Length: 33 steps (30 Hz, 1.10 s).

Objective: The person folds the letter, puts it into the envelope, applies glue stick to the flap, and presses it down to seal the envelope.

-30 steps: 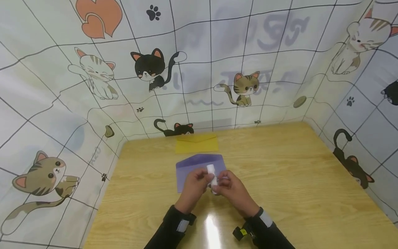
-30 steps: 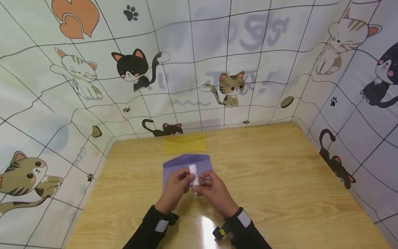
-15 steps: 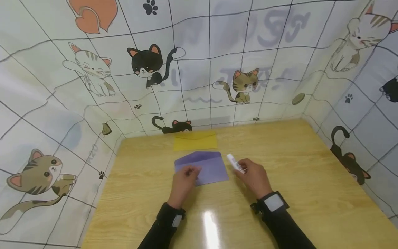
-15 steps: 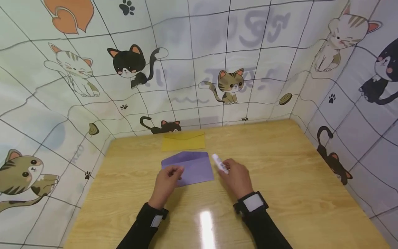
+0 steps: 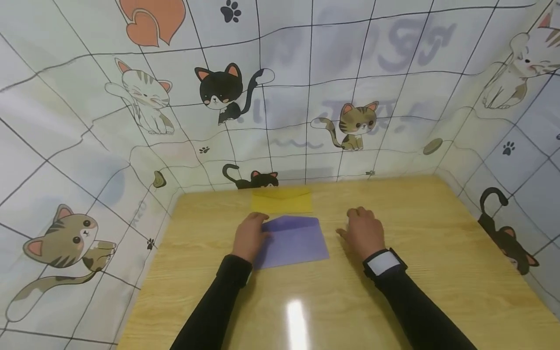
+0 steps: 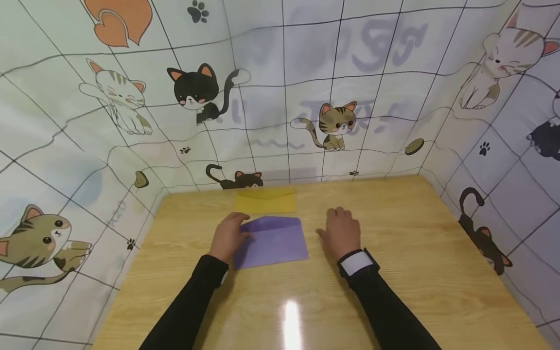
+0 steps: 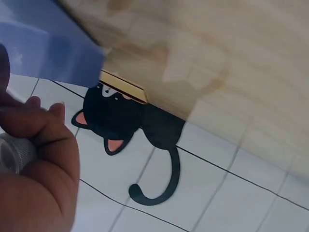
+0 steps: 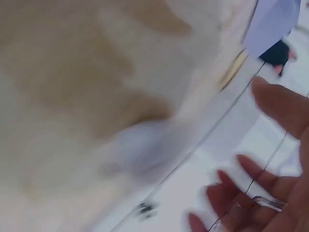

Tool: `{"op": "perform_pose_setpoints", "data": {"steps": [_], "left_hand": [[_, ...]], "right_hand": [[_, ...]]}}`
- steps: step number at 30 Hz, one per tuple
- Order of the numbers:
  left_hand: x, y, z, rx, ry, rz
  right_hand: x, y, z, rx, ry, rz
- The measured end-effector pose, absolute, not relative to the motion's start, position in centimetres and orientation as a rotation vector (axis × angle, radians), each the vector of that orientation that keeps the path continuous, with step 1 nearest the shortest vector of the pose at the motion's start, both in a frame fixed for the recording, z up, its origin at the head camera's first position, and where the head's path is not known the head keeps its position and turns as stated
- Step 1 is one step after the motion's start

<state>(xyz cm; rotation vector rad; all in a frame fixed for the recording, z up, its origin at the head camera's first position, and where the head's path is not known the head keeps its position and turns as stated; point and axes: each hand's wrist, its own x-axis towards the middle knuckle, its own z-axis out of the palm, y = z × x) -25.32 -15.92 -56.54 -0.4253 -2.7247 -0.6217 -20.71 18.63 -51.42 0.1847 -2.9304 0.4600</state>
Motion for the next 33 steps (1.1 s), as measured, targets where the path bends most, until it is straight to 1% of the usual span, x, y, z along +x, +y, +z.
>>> {"op": "perform_pose_setpoints", "data": {"steps": [2,4,7,9,12,19,22,24,25,27,28,31,32,33], "left_hand": [[-26.5,-15.6,-57.8,-0.462,-2.718,-0.574],[-27.0,-14.8,-58.0,-0.458,-2.775,-0.557],[-25.3,-13.0,-54.9,-0.439,-2.915,-0.477],[-24.0,-12.1,-53.5,-0.462,-2.937,-0.397],[-22.2,-11.4,-52.8,-0.522,-2.843,-0.193],[-19.4,-10.8,-53.5,-0.693,-2.653,0.188],[-18.2,-10.4,-54.2,-0.701,-2.691,0.231],[-17.2,-10.3,-54.6,-0.699,-2.725,0.234],[-16.7,-10.2,-54.7,-0.699,-2.736,0.231],[-16.1,-10.1,-55.0,-0.706,-2.737,0.233],[-15.8,-10.0,-55.0,-0.709,-2.737,0.237],[-15.7,-9.8,-55.1,-0.743,-2.742,0.213],[-15.7,-9.8,-55.2,-0.760,-2.751,0.208],[-15.8,-9.9,-55.3,-0.771,-2.761,0.191]], "right_hand": [[-21.7,16.5,-51.5,0.376,-2.883,0.460],[-22.6,14.5,-51.6,0.571,-2.917,0.516],[-23.2,12.6,-51.8,0.746,-2.998,0.544],[-23.1,12.0,-51.8,0.777,-3.021,0.531],[-22.6,11.6,-51.5,0.796,-2.983,0.502],[-21.1,10.4,-51.4,0.860,-2.860,0.334],[-20.3,9.7,-51.8,0.859,-2.858,0.356],[-19.6,9.4,-52.1,0.924,-2.865,0.409],[-19.5,9.4,-53.4,0.973,-2.842,0.425],[-18.8,9.2,-53.7,1.066,-2.817,0.463],[-18.9,9.2,-54.8,1.103,-2.788,0.442],[-18.4,8.8,-55.1,1.119,-2.794,0.491],[-18.0,8.5,-54.0,1.108,-2.830,0.522],[-17.9,8.5,-54.1,1.102,-2.851,0.550]]}}
